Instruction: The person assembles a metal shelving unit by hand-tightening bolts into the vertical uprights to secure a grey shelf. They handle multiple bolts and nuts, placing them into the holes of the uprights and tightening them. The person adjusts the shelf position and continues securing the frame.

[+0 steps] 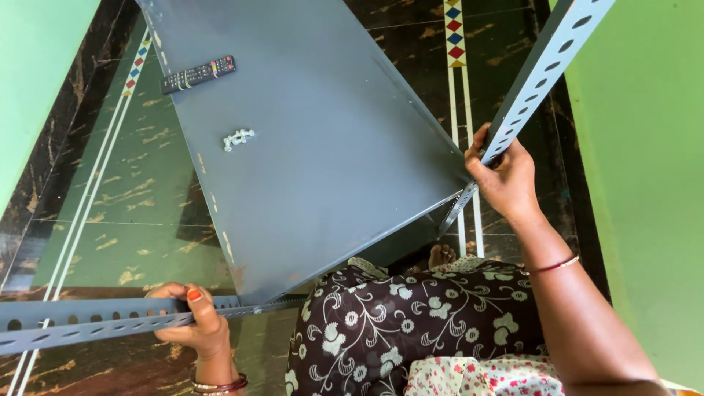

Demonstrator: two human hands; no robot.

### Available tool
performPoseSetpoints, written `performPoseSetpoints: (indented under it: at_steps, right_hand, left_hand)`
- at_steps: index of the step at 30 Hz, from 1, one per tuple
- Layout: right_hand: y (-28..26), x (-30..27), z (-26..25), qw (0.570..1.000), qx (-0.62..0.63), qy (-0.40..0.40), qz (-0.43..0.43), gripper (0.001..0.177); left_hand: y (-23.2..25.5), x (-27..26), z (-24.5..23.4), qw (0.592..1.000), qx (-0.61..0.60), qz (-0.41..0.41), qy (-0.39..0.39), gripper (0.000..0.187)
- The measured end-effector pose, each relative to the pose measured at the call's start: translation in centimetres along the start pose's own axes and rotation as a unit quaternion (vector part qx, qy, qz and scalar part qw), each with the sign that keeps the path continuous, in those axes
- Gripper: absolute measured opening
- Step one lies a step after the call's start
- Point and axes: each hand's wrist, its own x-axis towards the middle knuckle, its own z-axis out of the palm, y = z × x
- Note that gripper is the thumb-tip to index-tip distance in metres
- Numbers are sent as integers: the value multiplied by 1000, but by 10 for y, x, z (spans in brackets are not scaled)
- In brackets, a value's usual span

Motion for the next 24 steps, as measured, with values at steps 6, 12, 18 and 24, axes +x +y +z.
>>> performPoseSetpoints:
  at_steps: [6, 12, 18, 24]
  right_hand:
    - [-9, -14, 3, 997, -73, 30, 24, 31]
    - [-9, -21, 23, 995, -28, 88, 23, 46]
    - [-10, -61, 35, 981, -142, 113, -64, 79]
    - [0, -47, -5, 994, -84, 2, 71, 92]
  left_hand:
    - [-3, 3, -6, 1000, 9, 3, -19, 36]
    - [6, 9, 9, 999, 21, 34, -18, 31]
    - [49, -1, 64, 980, 142, 141, -3, 18]
    - [97, -33, 181, 958, 138, 219, -127, 10]
